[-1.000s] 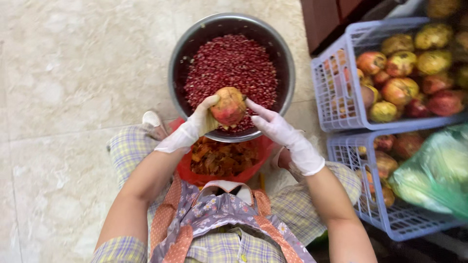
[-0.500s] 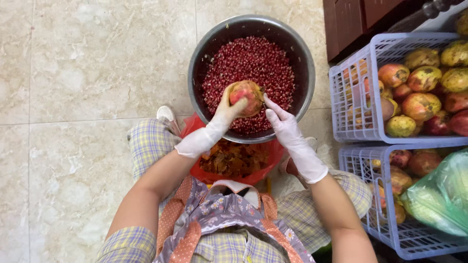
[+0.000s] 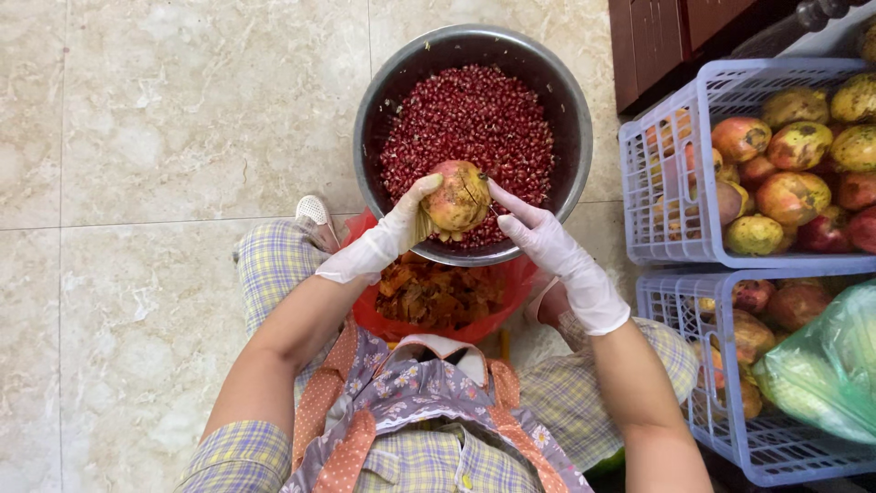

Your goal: The person sits on the floor and uses a knife to cut and separate pomegranate seeds from the rind. The seeds are collected in a large metal bowl, while the rinds are discarded into a red plastic bag below.

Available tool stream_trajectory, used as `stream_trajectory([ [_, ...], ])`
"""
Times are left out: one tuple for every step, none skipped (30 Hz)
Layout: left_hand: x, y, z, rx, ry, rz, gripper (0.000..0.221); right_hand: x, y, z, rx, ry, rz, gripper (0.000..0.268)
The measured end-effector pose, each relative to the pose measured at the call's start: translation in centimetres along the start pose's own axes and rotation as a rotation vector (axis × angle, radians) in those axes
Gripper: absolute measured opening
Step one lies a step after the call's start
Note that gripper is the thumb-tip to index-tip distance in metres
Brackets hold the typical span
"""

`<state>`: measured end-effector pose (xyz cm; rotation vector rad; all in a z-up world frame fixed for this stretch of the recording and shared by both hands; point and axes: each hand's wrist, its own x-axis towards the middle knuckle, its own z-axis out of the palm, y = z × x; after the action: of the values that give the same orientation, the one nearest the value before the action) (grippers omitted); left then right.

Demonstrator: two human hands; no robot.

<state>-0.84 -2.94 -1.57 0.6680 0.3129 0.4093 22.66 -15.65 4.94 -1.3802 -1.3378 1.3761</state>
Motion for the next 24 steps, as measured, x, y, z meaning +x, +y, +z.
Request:
stream_trajectory([
  [0.2,0.2,-0.5,-0.010,0.004,-0.026,0.078,0.4,0.0,-0.2,-0.059,0.009,-0.034,0.064],
  [0.4,0.2,-0.9,-0.021,0.009,-0.052,0.080,0.3,0.1,-0.2,-0.118,0.019,-0.068,0.060],
  [0.6,0.3,-1.2,-0.023,0.021,-0.062,0.082,0.5,0.2,-0.1,-0.179,0.017,-0.118,0.056],
  [0.7,0.1,-1.4,-0.050,0.051,-0.119,0.083,0.3,0.2,0.1,-0.209,0.081,-0.089,0.052],
  [1.1,0.0,-1.7,-0.073,0.087,-0.167,0.085,0.3,0.4,0.5,-0.236,0.140,-0.069,0.049],
  [1.5,-0.5,-1.7,-0.097,0.125,-0.214,0.087,0.1,0.5,0.9,-0.262,0.199,-0.050,0.046],
  [2.1,-1.0,-1.7,-0.068,0.153,-0.086,0.086,0.3,0.7,1.5,-0.212,0.241,-0.081,0.045],
  [2.6,-1.5,-1.6,-0.037,0.178,0.042,0.086,0.6,0.8,2.2,-0.159,0.281,-0.112,0.044],
  [2.7,-1.9,-1.6,0.234,0.294,0.244,0.078,1.1,0.7,2.8,-0.163,0.294,-0.130,0.044],
  [2.5,-2.1,-1.8,0.507,0.414,0.443,0.078,1.8,0.5,3.2,-0.165,0.307,-0.148,0.043],
  [2.2,-2.3,-2.0,0.524,0.483,0.398,0.082,2.2,0.4,3.3,-0.191,0.287,-0.140,0.044],
  [2.1,-2.3,-2.2,0.537,0.553,0.354,0.087,2.8,0.4,3.4,-0.218,0.267,-0.133,0.045],
  [1.6,-2.3,-2.4,0.456,0.545,0.276,0.086,3.0,0.3,3.7,-0.176,0.243,0.070,0.050],
  [1.1,-2.3,-2.4,0.374,0.536,0.200,0.085,3.1,0.2,3.9,-0.137,0.219,0.273,0.057],
  [0.8,-2.4,-2.2,0.347,0.511,0.161,0.083,3.0,0.1,3.9,-0.102,0.205,0.488,0.066],
  [0.7,-1.8,-2.4,0.320,0.485,0.121,0.081,3.8,-0.1,3.7,-0.077,0.152,0.364,0.066],
  [0.3,-1.1,-2.6,0.264,0.415,0.149,0.079,4.3,-0.3,3.6,-0.046,0.106,0.242,0.066],
  [0.0,-0.5,-2.8,0.209,0.344,0.174,0.077,4.7,-0.4,3.6,-0.016,0.060,0.120,0.067],
  [-0.3,-0.2,-2.7,0.152,0.266,0.191,0.076,4.7,-0.3,3.5,-0.044,0.043,0.108,0.067],
  [-0.6,0.1,-2.7,0.130,0.246,0.165,0.073,4.6,-0.4,3.4,-0.074,0.026,0.095,0.068],
  [-1.1,0.2,-2.7,0.106,0.222,0.135,0.071,4.4,-0.4,3.2,-0.103,0.014,0.087,0.068],
  [-1.5,0.5,-2.7,0.082,0.199,0.104,0.069,4.3,-0.5,3.1,-0.100,-0.004,0.102,0.068],
  [-1.8,0.6,-2.7,0.054,0.100,0.060,0.068,3.9,-0.5,2.7,-0.100,-0.019,0.123,0.067],
  [-2.0,0.8,-2.7,0.027,0.002,0.015,0.069,3.7,-0.5,2.4,-0.099,-0.035,0.144,0.067],
])
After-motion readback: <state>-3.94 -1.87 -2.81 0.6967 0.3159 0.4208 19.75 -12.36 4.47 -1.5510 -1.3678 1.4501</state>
